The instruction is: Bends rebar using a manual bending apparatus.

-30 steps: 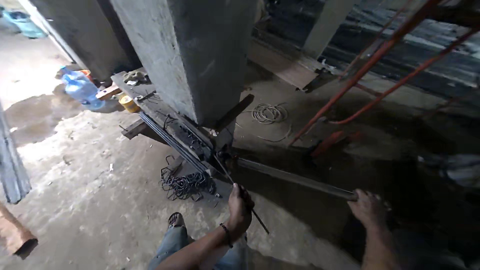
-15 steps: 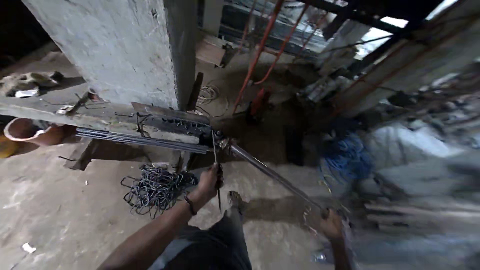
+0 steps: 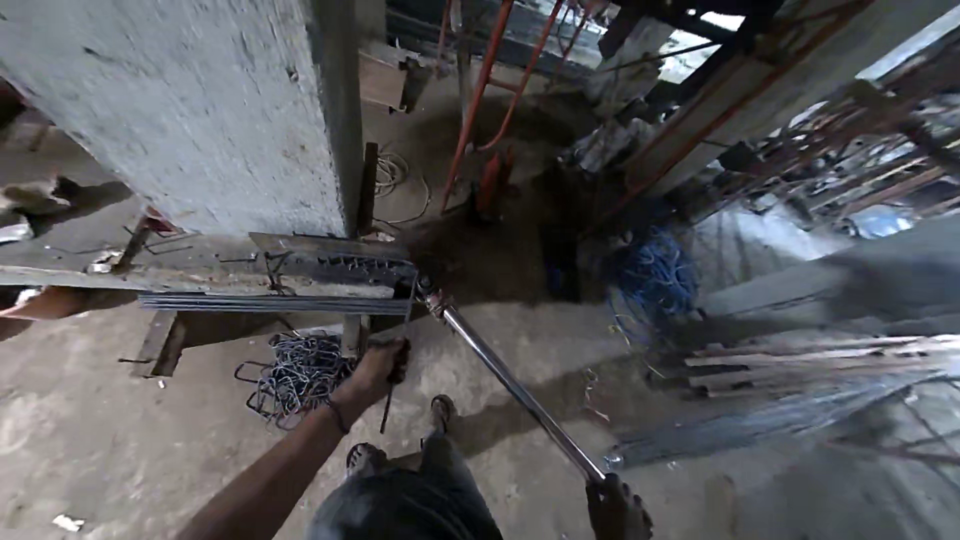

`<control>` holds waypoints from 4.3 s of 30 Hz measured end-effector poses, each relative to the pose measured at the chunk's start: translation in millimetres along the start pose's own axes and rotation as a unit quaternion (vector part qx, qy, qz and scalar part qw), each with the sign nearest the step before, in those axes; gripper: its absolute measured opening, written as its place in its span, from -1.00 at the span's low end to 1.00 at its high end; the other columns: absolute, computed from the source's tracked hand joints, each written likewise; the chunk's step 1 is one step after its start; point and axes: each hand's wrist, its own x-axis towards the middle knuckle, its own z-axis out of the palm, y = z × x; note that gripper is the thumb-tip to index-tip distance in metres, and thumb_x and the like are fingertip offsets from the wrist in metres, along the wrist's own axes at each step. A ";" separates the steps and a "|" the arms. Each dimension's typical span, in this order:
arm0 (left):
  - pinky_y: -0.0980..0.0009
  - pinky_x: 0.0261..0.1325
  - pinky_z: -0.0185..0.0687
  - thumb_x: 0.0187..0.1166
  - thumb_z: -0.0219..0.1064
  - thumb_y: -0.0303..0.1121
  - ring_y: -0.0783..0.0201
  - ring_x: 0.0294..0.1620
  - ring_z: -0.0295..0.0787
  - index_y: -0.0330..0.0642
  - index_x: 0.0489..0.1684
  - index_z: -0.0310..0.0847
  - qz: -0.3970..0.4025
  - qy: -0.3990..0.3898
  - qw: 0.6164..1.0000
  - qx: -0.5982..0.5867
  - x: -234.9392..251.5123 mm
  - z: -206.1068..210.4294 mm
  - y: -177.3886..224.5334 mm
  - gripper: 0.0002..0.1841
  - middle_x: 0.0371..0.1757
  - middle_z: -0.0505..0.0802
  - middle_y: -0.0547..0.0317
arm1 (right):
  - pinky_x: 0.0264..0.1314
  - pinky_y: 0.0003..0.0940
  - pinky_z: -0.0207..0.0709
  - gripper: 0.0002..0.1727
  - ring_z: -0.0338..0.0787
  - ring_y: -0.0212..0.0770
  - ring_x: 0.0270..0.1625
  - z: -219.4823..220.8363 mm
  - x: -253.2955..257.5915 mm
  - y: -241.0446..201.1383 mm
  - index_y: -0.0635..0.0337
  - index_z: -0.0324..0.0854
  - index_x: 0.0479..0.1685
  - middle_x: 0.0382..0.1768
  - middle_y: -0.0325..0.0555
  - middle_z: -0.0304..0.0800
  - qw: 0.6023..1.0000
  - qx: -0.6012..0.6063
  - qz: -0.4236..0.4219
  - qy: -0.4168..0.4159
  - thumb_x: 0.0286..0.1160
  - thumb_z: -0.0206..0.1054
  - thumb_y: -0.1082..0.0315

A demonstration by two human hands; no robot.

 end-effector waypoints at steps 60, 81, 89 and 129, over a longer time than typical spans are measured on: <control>0.13 -0.07 0.64 0.83 0.08 -0.22 0.23 -0.32 0.69 -0.20 0.06 0.77 0.131 0.335 0.859 0.365 58.2 19.9 53.7 -0.66 -0.31 0.79 0.09 | 0.44 0.35 0.51 -0.48 0.68 0.36 0.41 -154.5 271.5 -571.4 0.18 0.58 0.50 0.37 0.37 0.68 0.719 -0.088 -0.655 -0.216 0.60 0.45 0.19; 0.23 -0.16 0.65 0.84 0.05 -0.16 0.31 -0.37 0.68 -0.11 0.08 0.75 0.090 0.320 0.861 0.385 51.3 9.1 64.1 -0.66 -0.30 0.77 0.16 | 0.56 0.49 0.34 -0.42 0.50 0.42 0.60 -138.1 601.6 -472.4 0.14 0.56 0.53 0.56 0.33 0.52 0.825 -0.126 -0.551 -0.016 0.51 0.52 0.22; 0.33 -0.24 0.57 0.83 0.07 -0.16 0.39 -0.43 0.59 -0.10 0.02 0.76 0.082 0.309 0.850 0.419 45.7 5.5 79.0 -0.67 -0.37 0.73 0.24 | 0.55 0.51 0.29 -0.57 0.55 0.52 0.51 -140.6 624.4 -355.2 0.35 0.69 0.27 0.35 0.50 0.65 0.861 -0.126 -0.492 -0.008 0.39 0.54 0.49; 0.43 -0.12 0.72 0.87 0.04 -0.14 0.41 -0.30 0.71 -0.15 0.15 0.58 -0.023 -0.105 0.899 0.425 36.5 -60.4 138.0 -0.70 -0.26 0.73 0.26 | 0.68 0.40 0.24 -0.57 0.45 0.51 0.61 -29.1 338.2 -80.3 0.49 0.57 0.37 0.49 0.58 0.50 0.967 0.160 -0.142 0.142 0.49 0.26 0.63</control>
